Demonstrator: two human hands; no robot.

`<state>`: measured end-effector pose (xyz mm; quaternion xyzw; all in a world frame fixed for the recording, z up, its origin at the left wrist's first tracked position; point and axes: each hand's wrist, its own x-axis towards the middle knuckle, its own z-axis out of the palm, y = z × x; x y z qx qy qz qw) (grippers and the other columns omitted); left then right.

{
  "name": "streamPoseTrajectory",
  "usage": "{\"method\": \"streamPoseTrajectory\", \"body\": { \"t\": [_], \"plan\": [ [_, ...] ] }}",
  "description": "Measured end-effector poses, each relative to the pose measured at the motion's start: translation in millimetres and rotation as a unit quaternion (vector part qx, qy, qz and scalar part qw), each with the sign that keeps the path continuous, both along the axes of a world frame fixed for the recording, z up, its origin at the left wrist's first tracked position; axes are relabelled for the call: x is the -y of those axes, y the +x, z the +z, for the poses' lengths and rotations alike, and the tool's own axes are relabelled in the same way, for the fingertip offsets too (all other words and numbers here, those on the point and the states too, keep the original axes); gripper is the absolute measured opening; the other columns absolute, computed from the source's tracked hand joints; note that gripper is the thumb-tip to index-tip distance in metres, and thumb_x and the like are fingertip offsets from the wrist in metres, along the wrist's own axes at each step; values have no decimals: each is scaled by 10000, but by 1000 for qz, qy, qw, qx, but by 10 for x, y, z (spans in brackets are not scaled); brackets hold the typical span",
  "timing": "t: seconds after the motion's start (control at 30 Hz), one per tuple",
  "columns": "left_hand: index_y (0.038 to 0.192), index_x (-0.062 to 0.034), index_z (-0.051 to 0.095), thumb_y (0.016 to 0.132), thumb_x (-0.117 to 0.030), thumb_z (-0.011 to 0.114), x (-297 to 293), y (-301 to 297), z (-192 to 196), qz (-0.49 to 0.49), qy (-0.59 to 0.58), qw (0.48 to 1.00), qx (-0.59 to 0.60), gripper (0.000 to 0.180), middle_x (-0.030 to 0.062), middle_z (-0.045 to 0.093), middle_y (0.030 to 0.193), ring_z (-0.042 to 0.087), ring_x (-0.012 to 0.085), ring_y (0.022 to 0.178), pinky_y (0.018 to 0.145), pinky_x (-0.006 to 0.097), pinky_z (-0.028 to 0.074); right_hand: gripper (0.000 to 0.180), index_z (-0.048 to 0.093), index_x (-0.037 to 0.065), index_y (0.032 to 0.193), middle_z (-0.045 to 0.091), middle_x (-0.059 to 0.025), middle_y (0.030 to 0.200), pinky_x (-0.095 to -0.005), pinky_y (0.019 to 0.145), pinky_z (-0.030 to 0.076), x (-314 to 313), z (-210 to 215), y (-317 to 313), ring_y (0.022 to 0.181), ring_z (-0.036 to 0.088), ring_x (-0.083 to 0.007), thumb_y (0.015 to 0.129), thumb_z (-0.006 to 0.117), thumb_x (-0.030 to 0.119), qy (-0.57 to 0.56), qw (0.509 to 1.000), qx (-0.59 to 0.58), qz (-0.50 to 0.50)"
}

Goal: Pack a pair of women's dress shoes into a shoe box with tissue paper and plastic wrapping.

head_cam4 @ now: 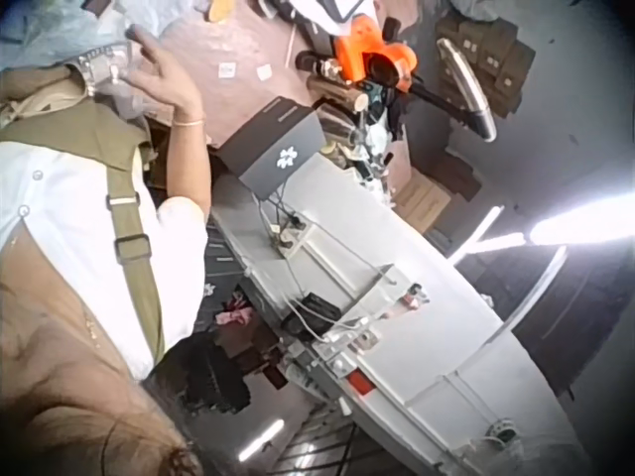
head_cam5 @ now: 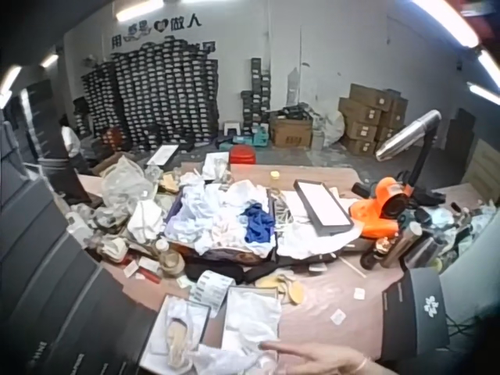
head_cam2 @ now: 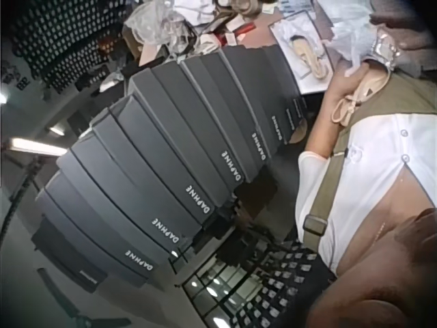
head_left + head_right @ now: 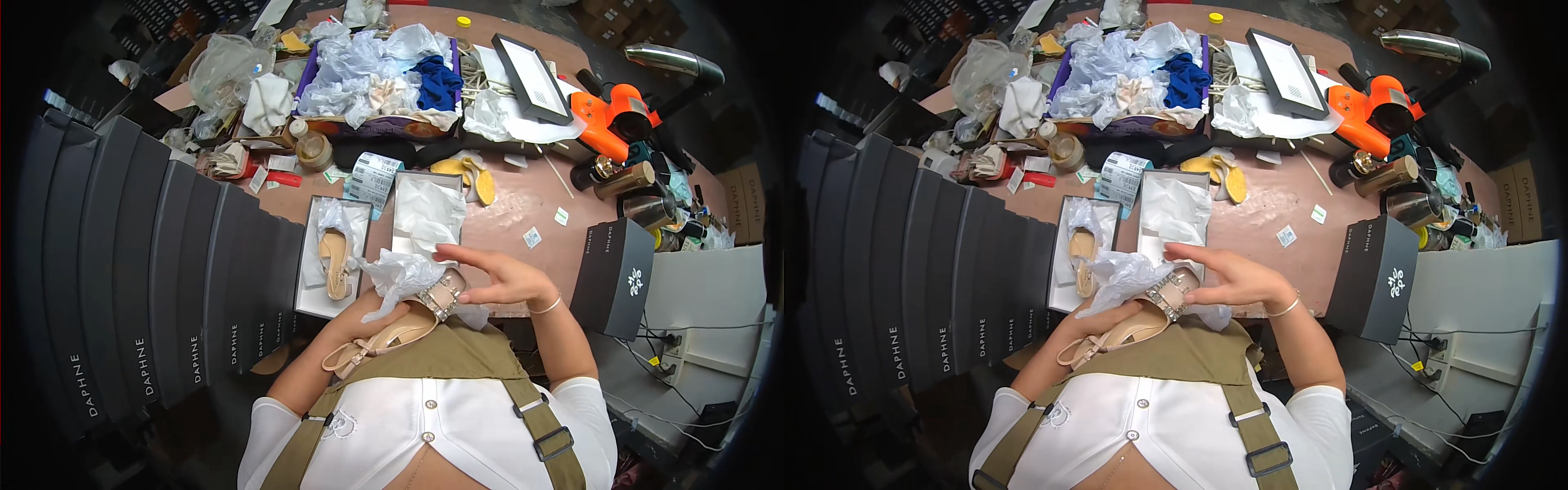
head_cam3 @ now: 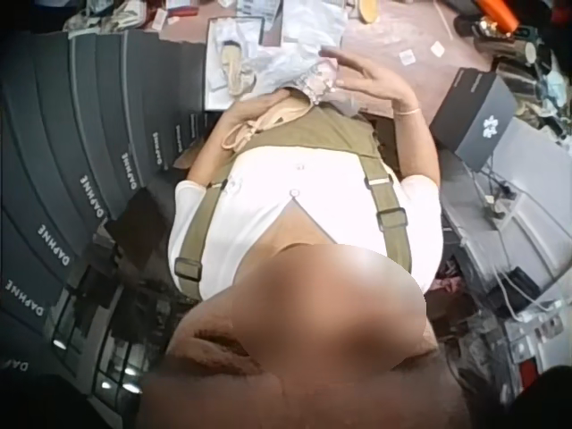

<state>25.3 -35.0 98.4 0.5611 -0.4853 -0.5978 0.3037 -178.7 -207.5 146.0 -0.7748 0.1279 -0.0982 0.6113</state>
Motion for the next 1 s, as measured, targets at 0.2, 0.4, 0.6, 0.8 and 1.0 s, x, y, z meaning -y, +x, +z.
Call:
{"method": "streamPoseTrajectory", "body": {
  "t": [0.2, 0.4, 0.6, 0.8, 1.0],
  "plan": [
    [1330, -20, 425, 816, -98, 534, -30, 30, -50, 2, -117, 992, 38, 531, 193, 482, 1297, 453, 319, 1223, 1042, 368, 339, 256, 614, -12, 998, 660, -93, 905, -304, 740, 492, -99, 472, 702, 782, 614, -220, 818, 675, 160, 11, 997, 25, 78],
    [1357, 24, 389, 826, -50, 584, -27, -41, 241, 154, 105, 973, -138, 571, 148, 439, 1359, 450, 239, 1236, 1042, 332, 359, 149, 589, -17, 1006, 639, -70, 842, -257, 713, 508, 77, 1075, 736, 784, 615, -135, 899, 600, 85, 363, 883, 293, -57],
    [1319, 13, 449, 794, -73, 625, -68, 0, 84, 226, 53, 945, -229, 560, 124, 512, 1287, 501, 207, 1164, 976, 311, 406, 643, 358, 45, 1410, 619, -64, 1059, -251, 877, 440, 373, -88, -39, 953, 591, -139, 863, 671, 170, -58, 996, -55, -36],
    [1257, 33, 505, 801, -46, 615, -69, -22, 109, 254, 81, 948, -174, 475, 111, 580, 1193, 565, 181, 1063, 905, 305, 456, 199, 633, -10, 1047, 590, 47, 843, -211, 712, 444, -234, -670, -208, 772, 519, -48, 909, 611, 131, 280, 944, -111, -138],
    [1172, 13, 567, 857, -26, 583, -96, 34, 12, 219, 56, 959, -173, 318, 51, 620, 1095, 578, 135, 997, 850, 270, 465, 220, 629, 4, 1054, 615, 18, 945, -271, 765, 451, -225, -486, -230, 879, 545, -111, 875, 646, 131, 165, 967, -63, -185]
  ]
}}
